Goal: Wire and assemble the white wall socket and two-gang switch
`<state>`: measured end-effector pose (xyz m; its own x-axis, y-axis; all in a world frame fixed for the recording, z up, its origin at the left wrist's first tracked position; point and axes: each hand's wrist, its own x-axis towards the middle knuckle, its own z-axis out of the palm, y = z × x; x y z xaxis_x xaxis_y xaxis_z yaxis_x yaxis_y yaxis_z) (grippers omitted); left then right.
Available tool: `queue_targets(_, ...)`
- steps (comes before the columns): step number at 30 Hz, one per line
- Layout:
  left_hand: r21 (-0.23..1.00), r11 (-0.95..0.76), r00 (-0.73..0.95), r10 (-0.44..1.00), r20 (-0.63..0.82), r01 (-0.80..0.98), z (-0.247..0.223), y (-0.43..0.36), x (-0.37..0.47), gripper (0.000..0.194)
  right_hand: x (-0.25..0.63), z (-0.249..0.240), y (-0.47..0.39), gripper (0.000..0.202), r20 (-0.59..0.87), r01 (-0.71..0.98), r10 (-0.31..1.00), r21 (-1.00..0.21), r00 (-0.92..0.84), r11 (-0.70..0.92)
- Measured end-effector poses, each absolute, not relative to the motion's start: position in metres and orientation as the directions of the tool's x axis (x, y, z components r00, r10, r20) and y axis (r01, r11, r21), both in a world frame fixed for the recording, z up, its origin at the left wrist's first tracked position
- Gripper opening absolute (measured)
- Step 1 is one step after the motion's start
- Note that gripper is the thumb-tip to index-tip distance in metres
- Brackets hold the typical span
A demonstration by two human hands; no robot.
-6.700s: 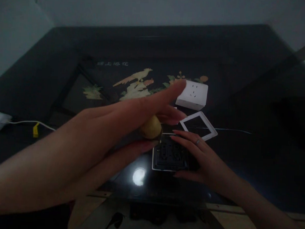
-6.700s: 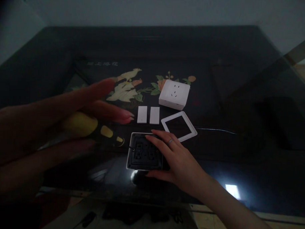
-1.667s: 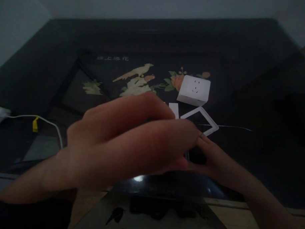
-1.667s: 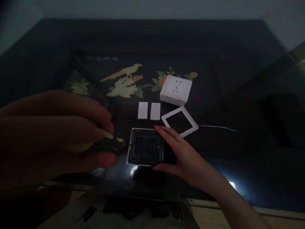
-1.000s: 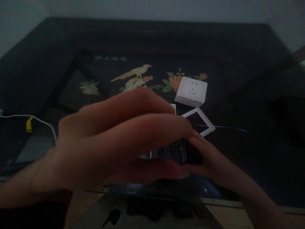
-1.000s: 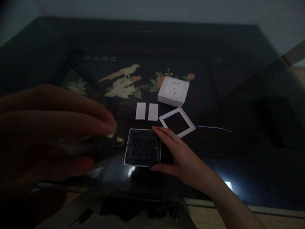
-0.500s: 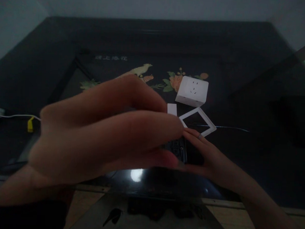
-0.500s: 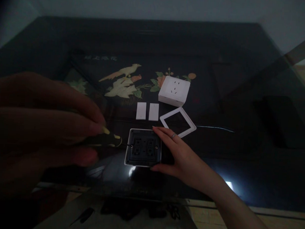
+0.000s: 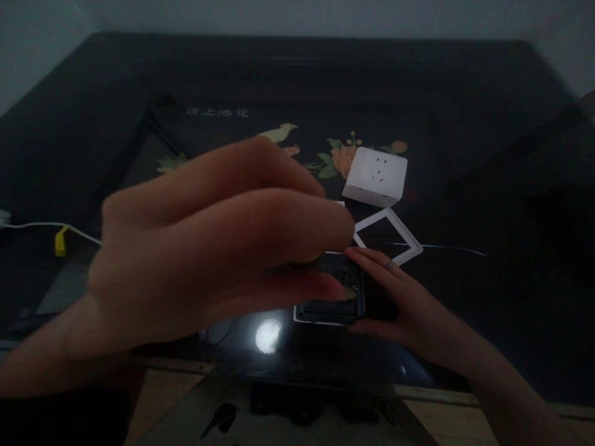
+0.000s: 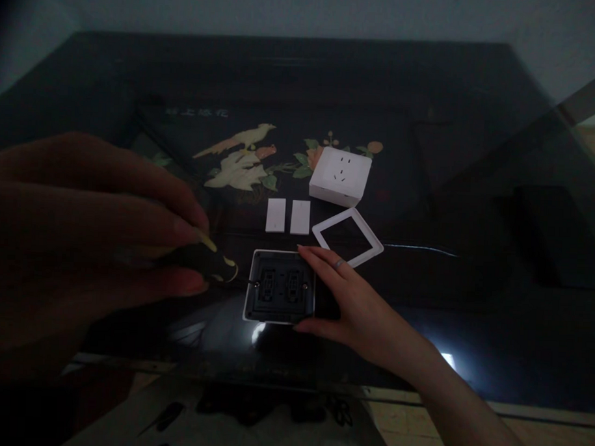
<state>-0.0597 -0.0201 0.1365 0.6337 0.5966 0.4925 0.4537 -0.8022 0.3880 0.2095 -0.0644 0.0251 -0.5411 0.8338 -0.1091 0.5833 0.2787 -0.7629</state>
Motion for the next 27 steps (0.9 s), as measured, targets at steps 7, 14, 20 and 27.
queue_targets(7,0.445,-0.772,0.757,0.597,0.266,0.453,0.146,-0.023,-0.066,0.052,0.209,0.024,-0.064,0.085,-0.107,0.575,0.832,-0.77,-0.544,0.277)
queue_targets(14,0.457,-0.759,0.654,0.641,0.403,0.463,0.138,-0.024,-0.06,0.029,0.211,0.023,-0.065,0.084,-0.094,0.578,0.834,-0.763,-0.544,0.292)
queue_targets(20,0.417,-0.788,0.724,0.599,0.343,0.454,0.143,-0.025,-0.063,0.044,0.21,0.023,-0.066,0.086,-0.078,0.573,0.834,-0.761,-0.546,0.305)
queue_targets(27,0.402,-0.735,0.678,0.67,0.303,0.546,0.138,-0.023,-0.065,0.036,0.212,0.021,-0.066,0.088,-0.057,0.564,0.834,-0.762,-0.549,0.319)
